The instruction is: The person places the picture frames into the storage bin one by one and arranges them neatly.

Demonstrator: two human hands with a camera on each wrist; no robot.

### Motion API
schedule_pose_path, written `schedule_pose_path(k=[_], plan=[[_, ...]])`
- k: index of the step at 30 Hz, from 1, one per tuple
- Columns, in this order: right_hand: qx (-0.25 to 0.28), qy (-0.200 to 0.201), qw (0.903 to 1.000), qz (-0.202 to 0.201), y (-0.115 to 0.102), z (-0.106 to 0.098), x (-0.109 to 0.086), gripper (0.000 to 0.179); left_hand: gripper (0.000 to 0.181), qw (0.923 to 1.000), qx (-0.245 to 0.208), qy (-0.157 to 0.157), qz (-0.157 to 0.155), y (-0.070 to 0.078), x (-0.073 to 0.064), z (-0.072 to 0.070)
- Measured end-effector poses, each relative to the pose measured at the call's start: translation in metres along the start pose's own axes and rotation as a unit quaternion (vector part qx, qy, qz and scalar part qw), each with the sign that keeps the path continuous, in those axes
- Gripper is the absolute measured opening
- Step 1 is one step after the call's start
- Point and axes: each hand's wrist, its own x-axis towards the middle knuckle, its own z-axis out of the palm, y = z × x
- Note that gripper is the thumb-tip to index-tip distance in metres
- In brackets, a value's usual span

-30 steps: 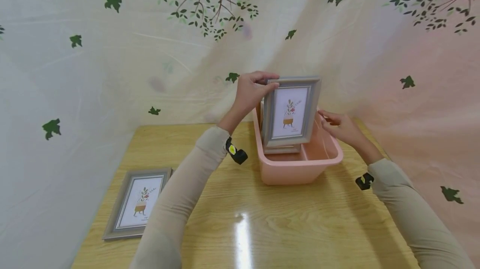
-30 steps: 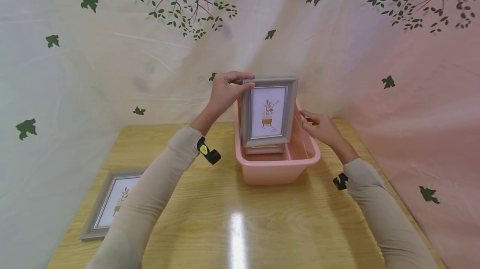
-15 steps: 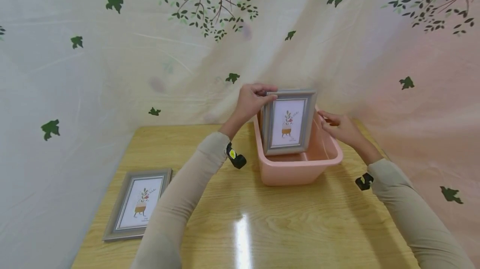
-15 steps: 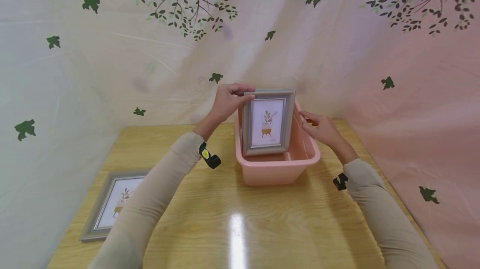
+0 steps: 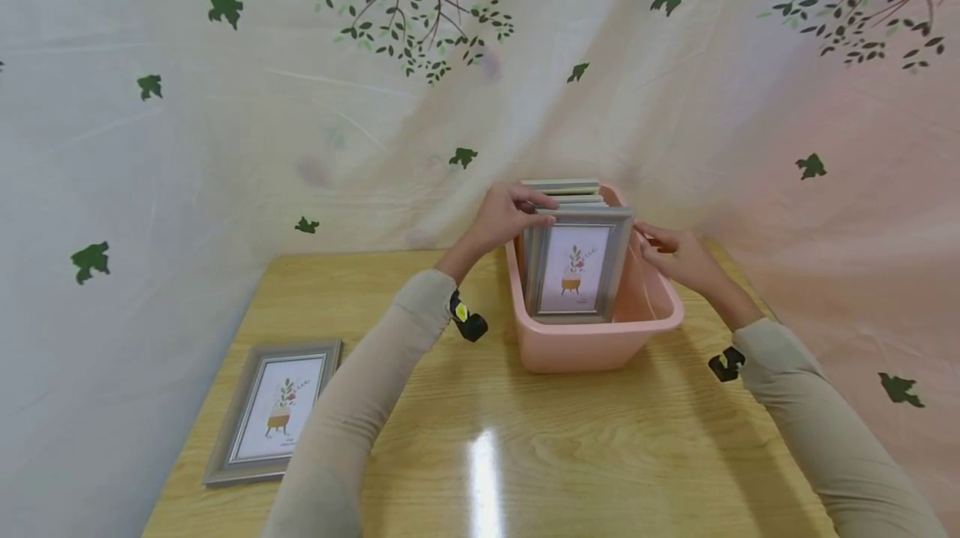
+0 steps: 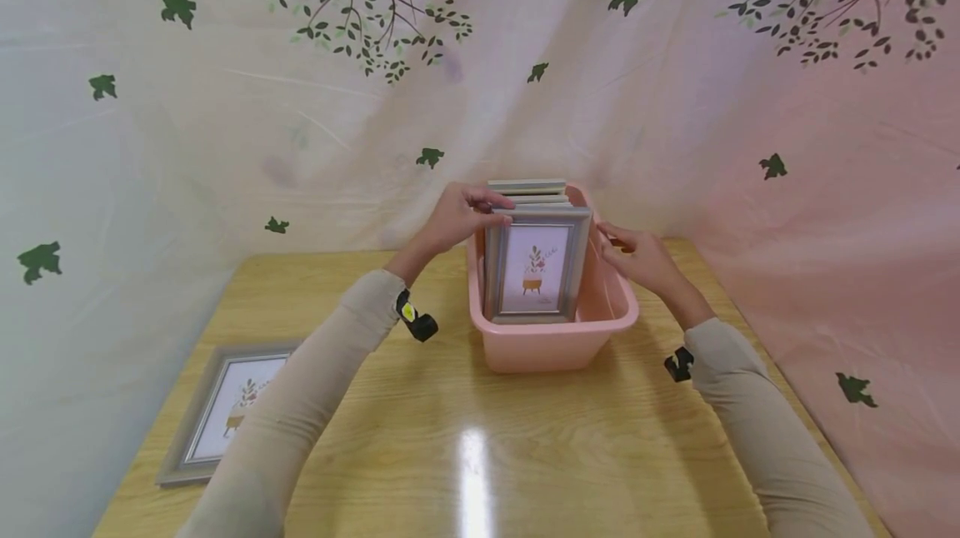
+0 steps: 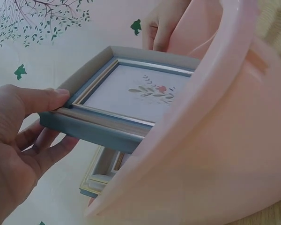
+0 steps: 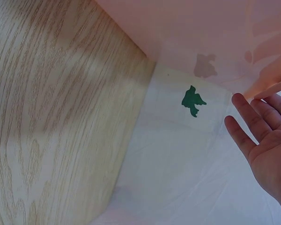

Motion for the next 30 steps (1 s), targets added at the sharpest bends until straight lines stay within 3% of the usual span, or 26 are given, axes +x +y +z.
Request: schedule_pose_path(k=[12,21,26,30], plan=[[0.006,-0.002,1.0000,-0.002,-0.002,0.000,-0.001,0.047,0.021,0.9955,0.031,-0.090,0.000,-0.005,0.003,-0.006],[0.005,-0.001,1.0000,0.002,0.003,0.001,0.001,0.047,0.019,0.9885,0.087,-0.124,-0.003,-0.012,0.004,-0.004],[-0.004,-0.004,1.0000,0.006,0.002,-0.001,0.000,0.048,0.020,0.9858,0.090,-0.138,-0.029,-0.016,0.002,0.000],[-0.005,-0.008,0.9999,0.004,0.000,-0.001,-0.002,0.048,0.021,0.9868,0.080,-0.137,-0.032,-0.019,0.002,0.003]])
